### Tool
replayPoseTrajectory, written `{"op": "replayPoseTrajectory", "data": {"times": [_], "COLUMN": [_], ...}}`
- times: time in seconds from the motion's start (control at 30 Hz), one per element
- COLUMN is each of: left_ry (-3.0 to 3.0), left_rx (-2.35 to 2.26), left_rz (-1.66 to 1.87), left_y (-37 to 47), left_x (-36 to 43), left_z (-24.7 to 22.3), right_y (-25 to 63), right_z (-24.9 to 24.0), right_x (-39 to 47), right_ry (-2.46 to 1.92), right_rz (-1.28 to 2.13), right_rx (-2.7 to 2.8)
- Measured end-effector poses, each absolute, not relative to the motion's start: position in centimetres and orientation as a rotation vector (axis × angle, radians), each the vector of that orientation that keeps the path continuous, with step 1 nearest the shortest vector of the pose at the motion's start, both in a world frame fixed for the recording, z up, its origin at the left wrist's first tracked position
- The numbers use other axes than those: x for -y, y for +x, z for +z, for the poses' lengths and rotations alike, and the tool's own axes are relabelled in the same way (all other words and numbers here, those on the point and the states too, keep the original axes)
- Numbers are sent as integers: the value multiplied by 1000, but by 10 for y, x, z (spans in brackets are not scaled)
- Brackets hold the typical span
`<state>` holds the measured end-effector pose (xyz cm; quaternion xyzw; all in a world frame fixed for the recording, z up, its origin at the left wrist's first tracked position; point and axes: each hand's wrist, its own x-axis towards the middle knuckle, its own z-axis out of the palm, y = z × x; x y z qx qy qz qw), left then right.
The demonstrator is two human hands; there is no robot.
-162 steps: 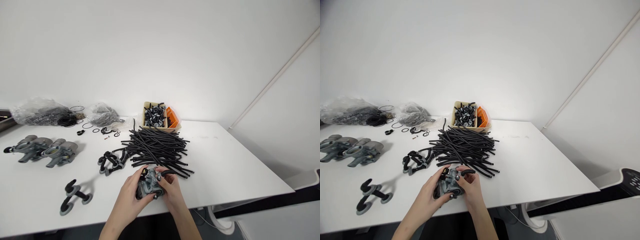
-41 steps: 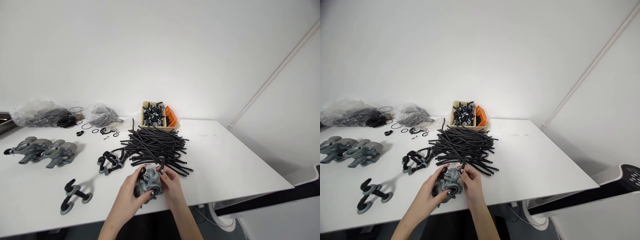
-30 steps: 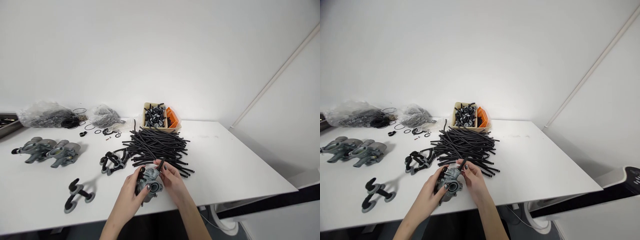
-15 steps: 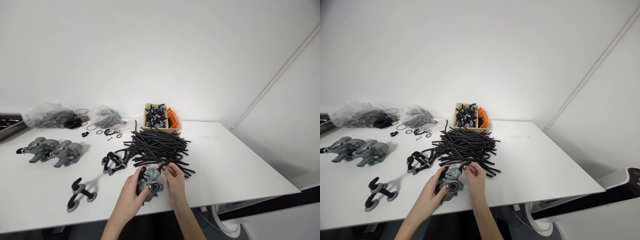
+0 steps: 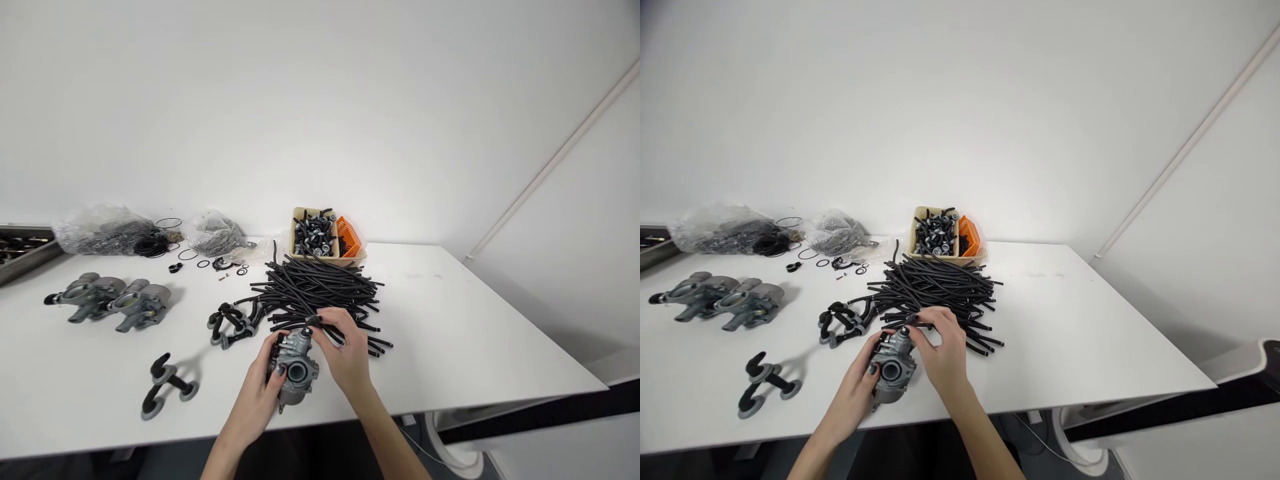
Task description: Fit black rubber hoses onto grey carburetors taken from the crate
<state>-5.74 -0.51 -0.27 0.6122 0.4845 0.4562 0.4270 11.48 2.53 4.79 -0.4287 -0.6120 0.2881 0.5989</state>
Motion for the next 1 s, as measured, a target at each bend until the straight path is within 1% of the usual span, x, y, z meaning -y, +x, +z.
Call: {"op": "replayPoseTrajectory", "data": {"times": [0.1, 0.17, 0.4, 0.57, 1.0], "left_ry": [1460, 1440, 1507, 1513, 1435], "left_rx": [-1160, -1139, -1195, -1225, -1196], "left_rz": [1195, 1203, 1231, 1253, 1298], "left_y": [-60, -60, -61, -62, -60], "left_x": [5, 6, 5, 5, 6], "left_z": [-3, -3, -4, -6, -1], "right_y": [117, 116, 113, 115, 123], "right_z": [67, 75, 77, 77, 72], "right_x": [-34, -38, -44, -46, -56], "right_ry": [-843, -811, -925, -970, -798], "right_rz": [950, 1033, 1021, 995, 1114], "right_rx": [1589, 1634, 1571, 1653, 1765]}}
